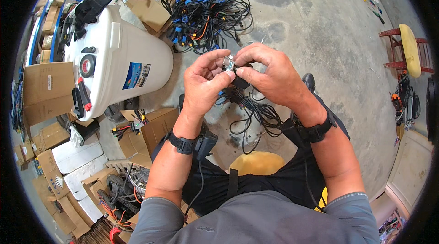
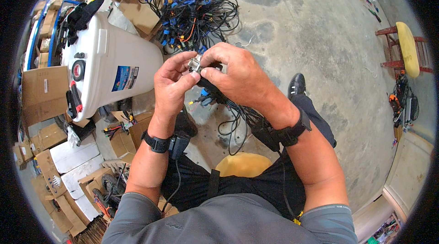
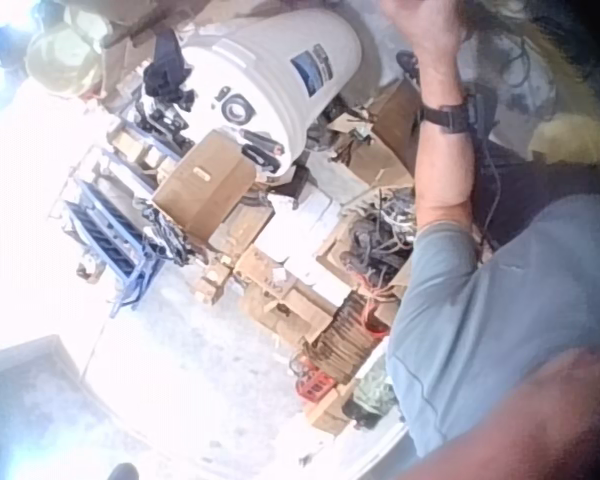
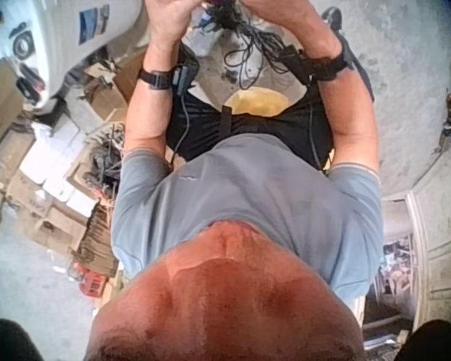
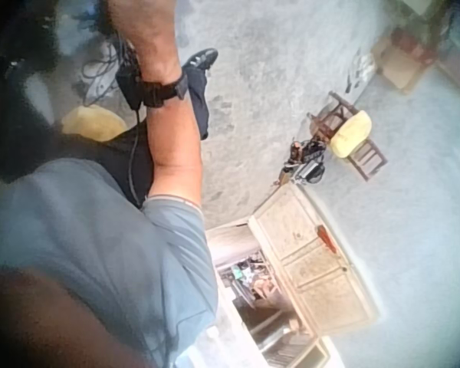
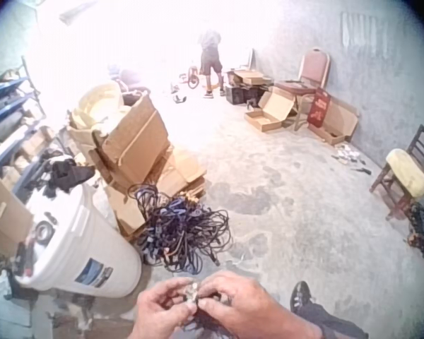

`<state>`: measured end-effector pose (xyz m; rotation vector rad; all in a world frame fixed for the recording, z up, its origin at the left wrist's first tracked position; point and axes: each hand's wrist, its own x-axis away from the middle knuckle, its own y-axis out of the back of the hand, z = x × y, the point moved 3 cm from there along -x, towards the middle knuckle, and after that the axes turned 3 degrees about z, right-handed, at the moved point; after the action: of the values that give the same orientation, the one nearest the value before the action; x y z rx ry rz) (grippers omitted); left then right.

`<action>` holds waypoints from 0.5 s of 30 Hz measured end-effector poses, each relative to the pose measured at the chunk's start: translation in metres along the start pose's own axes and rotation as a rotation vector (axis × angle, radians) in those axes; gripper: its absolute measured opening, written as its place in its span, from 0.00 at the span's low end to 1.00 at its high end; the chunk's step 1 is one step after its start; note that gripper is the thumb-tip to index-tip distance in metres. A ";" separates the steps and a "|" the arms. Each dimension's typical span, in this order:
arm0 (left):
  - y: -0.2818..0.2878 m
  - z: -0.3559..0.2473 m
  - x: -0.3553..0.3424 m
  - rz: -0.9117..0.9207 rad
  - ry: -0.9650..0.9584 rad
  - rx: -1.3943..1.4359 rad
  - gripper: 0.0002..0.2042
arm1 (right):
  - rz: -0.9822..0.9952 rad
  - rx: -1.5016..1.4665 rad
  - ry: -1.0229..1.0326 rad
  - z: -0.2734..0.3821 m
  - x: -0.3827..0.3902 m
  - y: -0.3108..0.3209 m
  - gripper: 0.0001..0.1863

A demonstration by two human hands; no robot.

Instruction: Repairing and assembling a wiring harness and electrical component, likely a contactor or relay.

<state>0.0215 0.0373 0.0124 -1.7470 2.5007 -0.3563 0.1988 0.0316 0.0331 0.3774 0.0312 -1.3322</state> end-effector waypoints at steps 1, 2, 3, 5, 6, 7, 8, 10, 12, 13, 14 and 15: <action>-0.001 -0.001 -0.001 -0.011 -0.011 0.021 0.22 | -0.011 -0.016 -0.008 0.000 0.000 0.000 0.08; 0.000 -0.001 -0.001 -0.011 -0.012 0.021 0.22 | -0.011 -0.016 -0.007 0.000 0.000 0.001 0.08; 0.000 -0.001 -0.001 -0.016 -0.014 0.025 0.22 | -0.024 0.011 -0.029 0.000 0.000 0.003 0.10; 0.000 -0.001 -0.001 -0.021 -0.016 0.029 0.22 | -0.038 0.038 -0.050 0.002 0.000 0.005 0.12; 0.000 -0.002 -0.002 -0.031 -0.038 0.018 0.22 | -0.024 -0.011 -0.097 0.001 0.000 0.005 0.14; 0.001 -0.002 -0.002 -0.042 -0.060 0.008 0.23 | -0.011 -0.059 -0.143 0.000 0.000 0.004 0.17; 0.001 -0.001 -0.002 -0.041 -0.060 0.007 0.23 | -0.011 -0.060 -0.143 0.000 0.000 0.005 0.17; 0.002 0.001 -0.001 -0.034 -0.049 0.034 0.22 | 0.065 0.005 -0.161 -0.004 0.001 0.004 0.21; 0.001 0.000 -0.002 -0.023 -0.070 0.036 0.21 | 0.077 0.041 -0.141 -0.005 0.001 0.004 0.22; 0.000 -0.001 -0.002 -0.012 -0.092 0.038 0.21 | 0.090 0.076 -0.121 -0.005 0.001 0.004 0.24; -0.001 -0.001 -0.002 -0.012 -0.092 0.038 0.21 | 0.089 0.077 -0.120 -0.006 0.001 0.004 0.24; -0.001 -0.001 -0.002 -0.016 -0.098 0.040 0.20 | 0.110 0.083 -0.132 -0.007 0.001 0.005 0.25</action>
<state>0.0232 0.0389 0.0138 -1.7266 2.3977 -0.3112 0.2051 0.0335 0.0273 0.3556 -0.1532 -1.2492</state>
